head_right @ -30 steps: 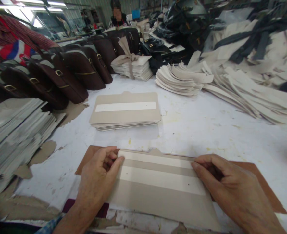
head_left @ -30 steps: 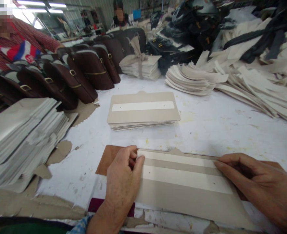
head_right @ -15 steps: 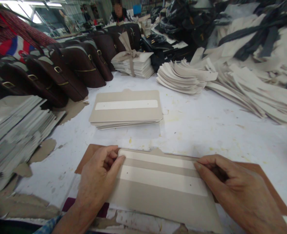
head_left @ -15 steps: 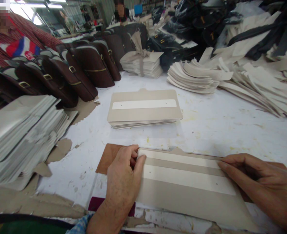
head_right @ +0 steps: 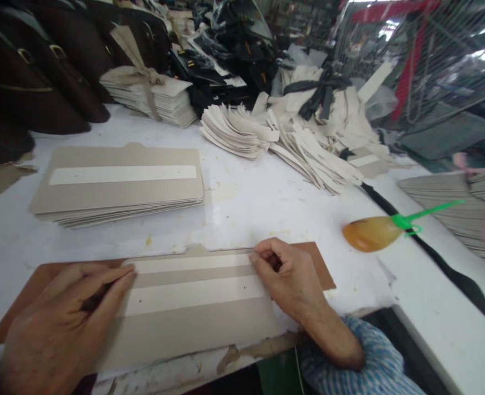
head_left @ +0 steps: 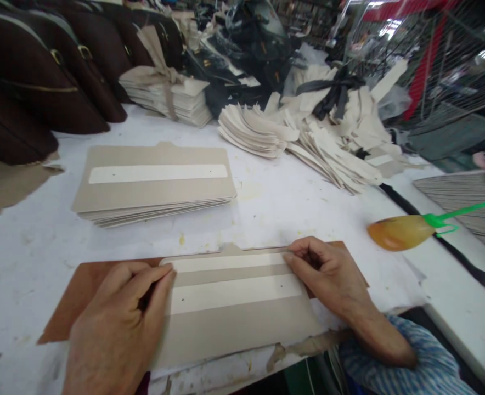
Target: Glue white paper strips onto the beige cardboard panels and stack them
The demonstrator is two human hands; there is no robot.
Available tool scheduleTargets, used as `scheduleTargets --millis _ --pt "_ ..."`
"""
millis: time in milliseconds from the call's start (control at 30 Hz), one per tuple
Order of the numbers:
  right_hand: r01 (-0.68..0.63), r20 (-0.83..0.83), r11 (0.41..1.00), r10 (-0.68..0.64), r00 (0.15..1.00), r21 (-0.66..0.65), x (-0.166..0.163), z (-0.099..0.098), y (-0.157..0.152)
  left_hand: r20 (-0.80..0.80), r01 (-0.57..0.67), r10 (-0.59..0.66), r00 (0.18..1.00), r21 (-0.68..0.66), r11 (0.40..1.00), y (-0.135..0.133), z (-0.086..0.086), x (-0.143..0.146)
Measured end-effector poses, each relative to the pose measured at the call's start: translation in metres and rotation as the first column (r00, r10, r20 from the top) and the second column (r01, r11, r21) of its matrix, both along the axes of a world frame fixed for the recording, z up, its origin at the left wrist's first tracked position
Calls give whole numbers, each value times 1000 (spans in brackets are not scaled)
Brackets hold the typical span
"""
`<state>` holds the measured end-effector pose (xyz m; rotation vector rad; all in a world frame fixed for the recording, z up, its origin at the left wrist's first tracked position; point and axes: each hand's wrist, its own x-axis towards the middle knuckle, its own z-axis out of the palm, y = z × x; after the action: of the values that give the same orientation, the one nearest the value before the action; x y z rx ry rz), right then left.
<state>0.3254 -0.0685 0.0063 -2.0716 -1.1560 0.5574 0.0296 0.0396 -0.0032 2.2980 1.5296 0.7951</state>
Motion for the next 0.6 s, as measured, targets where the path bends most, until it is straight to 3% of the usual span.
scheduleTargets --millis 433,600 --pt "-4 28 1000 3 1000 10 -1 1 2 -50 42 -39 998 75 996 0 -7 -5" --pt "-28 127 999 24 992 33 -2 1 3 -33 36 -34 999 54 998 -2 -3 -2"
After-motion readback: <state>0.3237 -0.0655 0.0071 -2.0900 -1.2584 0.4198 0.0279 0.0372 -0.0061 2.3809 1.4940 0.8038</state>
